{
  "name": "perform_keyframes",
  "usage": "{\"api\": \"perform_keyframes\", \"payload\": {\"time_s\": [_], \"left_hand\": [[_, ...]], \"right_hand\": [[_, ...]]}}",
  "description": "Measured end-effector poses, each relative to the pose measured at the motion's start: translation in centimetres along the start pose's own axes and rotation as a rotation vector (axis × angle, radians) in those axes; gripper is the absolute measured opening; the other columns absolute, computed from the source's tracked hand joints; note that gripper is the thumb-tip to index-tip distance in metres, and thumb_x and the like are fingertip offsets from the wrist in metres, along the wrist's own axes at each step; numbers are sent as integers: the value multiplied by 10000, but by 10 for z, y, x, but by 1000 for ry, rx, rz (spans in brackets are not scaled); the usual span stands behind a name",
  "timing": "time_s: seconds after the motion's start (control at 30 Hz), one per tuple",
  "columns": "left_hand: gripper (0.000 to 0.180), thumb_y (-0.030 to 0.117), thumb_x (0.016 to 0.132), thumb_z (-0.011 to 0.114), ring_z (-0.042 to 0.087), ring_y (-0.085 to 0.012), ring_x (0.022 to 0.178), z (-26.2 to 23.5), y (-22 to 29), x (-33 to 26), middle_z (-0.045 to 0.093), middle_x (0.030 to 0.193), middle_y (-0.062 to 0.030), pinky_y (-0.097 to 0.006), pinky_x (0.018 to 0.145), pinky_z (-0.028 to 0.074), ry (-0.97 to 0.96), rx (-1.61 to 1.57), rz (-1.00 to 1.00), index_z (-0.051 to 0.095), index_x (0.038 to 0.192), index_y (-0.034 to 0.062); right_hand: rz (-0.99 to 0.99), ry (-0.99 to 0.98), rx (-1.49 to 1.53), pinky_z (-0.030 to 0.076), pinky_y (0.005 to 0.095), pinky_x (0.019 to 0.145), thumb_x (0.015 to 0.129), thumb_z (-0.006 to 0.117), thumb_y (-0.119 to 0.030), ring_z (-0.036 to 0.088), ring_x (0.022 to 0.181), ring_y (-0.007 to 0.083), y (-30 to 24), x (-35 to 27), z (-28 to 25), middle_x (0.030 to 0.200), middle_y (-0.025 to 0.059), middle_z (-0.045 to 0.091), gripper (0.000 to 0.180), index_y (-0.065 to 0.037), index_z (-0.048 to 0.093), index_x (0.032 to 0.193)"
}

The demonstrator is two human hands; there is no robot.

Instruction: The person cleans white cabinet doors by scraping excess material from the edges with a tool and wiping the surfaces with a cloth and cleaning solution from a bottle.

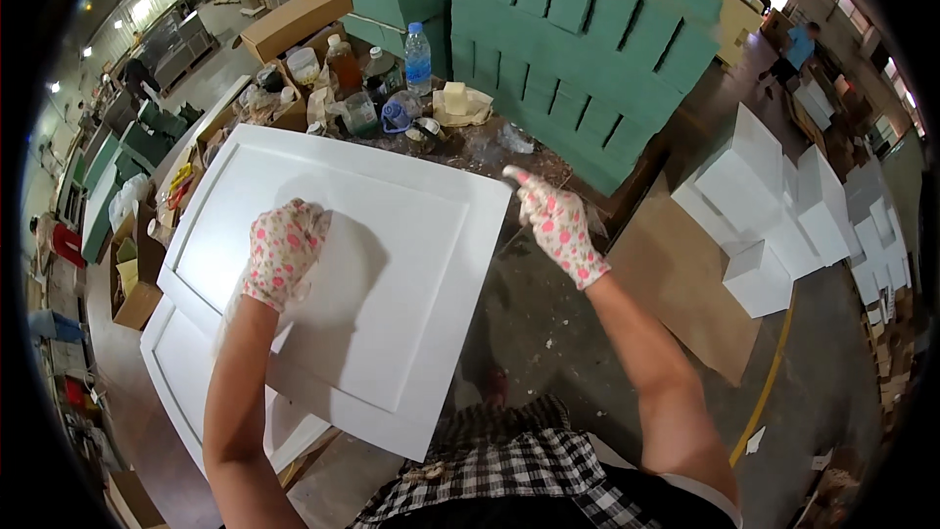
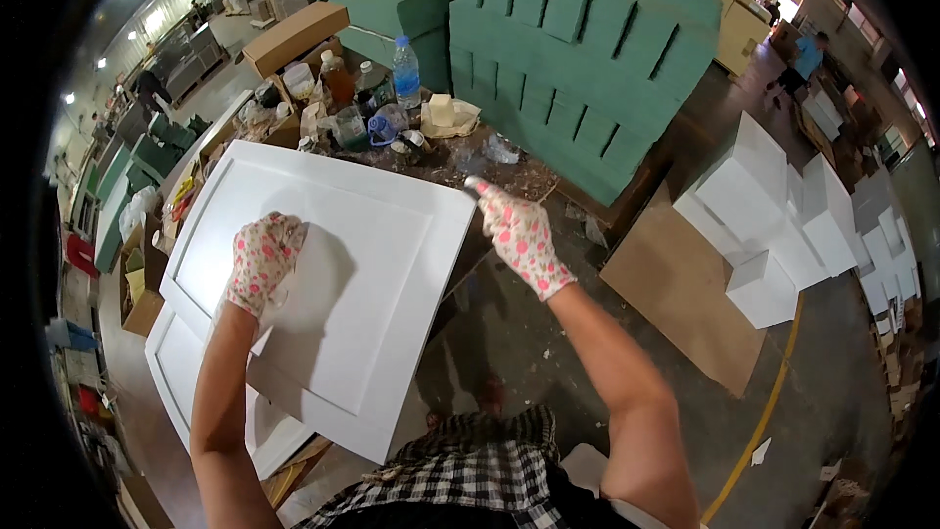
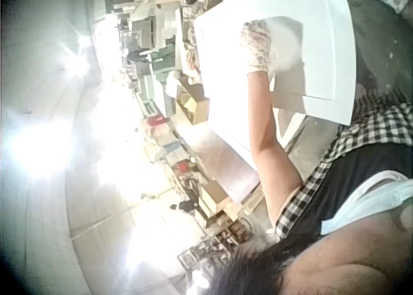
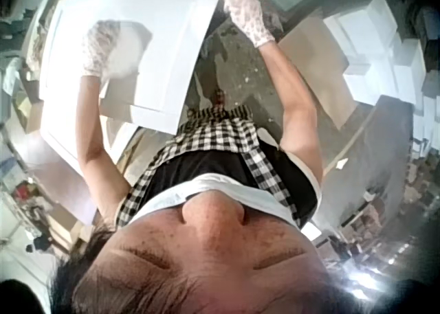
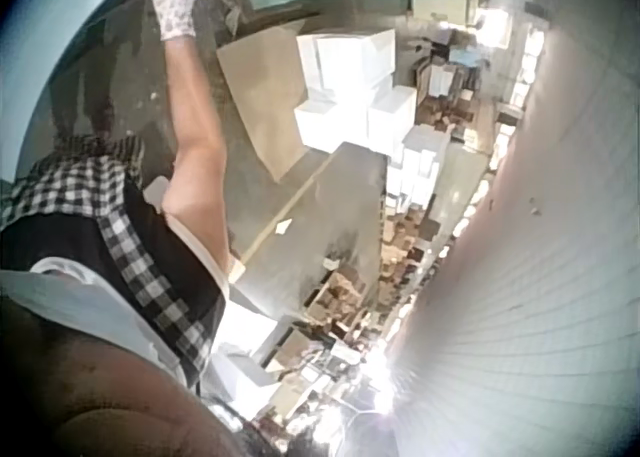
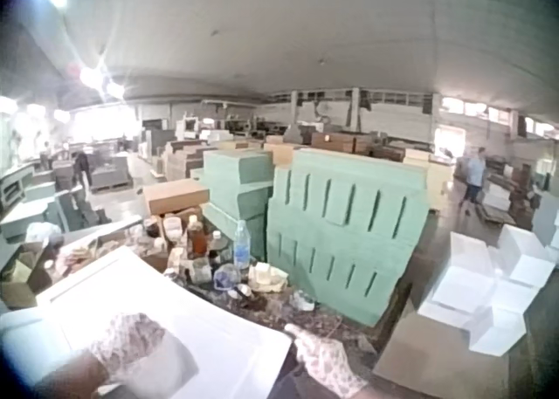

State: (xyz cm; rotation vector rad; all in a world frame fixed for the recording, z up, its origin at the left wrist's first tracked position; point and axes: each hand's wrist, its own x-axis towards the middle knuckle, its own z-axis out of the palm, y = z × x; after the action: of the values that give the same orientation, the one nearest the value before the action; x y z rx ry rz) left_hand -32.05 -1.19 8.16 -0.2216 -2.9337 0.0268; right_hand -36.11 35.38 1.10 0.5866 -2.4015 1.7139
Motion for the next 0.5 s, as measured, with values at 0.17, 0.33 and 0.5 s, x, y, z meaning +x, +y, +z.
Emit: {"api": "perform_keyframes", "payload": {"time_s": [0.17, 0.33, 0.5], "left_hand": [[513, 262, 858, 684, 671, -289, 949, 7, 22, 58, 619, 1252, -69, -350, 846, 527, 94, -356, -9, 531, 1339, 170], [711, 533, 866, 580, 643, -309, 1037, 20, 32, 82, 441, 1466, -34, -405, 877, 517, -137, -47, 140, 403, 1446, 160], [616, 401, 850, 646, 622, -320, 1071, 8, 41, 89, 521, 1390, -55, -394, 926, 499, -140, -155, 112, 482, 1385, 144]], "right_hand": [[-130, 4, -302, 513, 377, 609, 880, 596, -98, 634, 673, 269, -18, -20, 20, 805, 91, 672, 366, -190, 635, 1231], [-254, 42, -526, 517, 389, 605, 893, 578, -142, 650, 700, 282, 2, -5, 15, 779, 99, 664, 327, -207, 637, 1208], [-85, 117, -362, 472, 316, 534, 940, 506, -112, 595, 610, 199, 37, 30, -7, 745, 86, 626, 353, -195, 627, 1262]]}}
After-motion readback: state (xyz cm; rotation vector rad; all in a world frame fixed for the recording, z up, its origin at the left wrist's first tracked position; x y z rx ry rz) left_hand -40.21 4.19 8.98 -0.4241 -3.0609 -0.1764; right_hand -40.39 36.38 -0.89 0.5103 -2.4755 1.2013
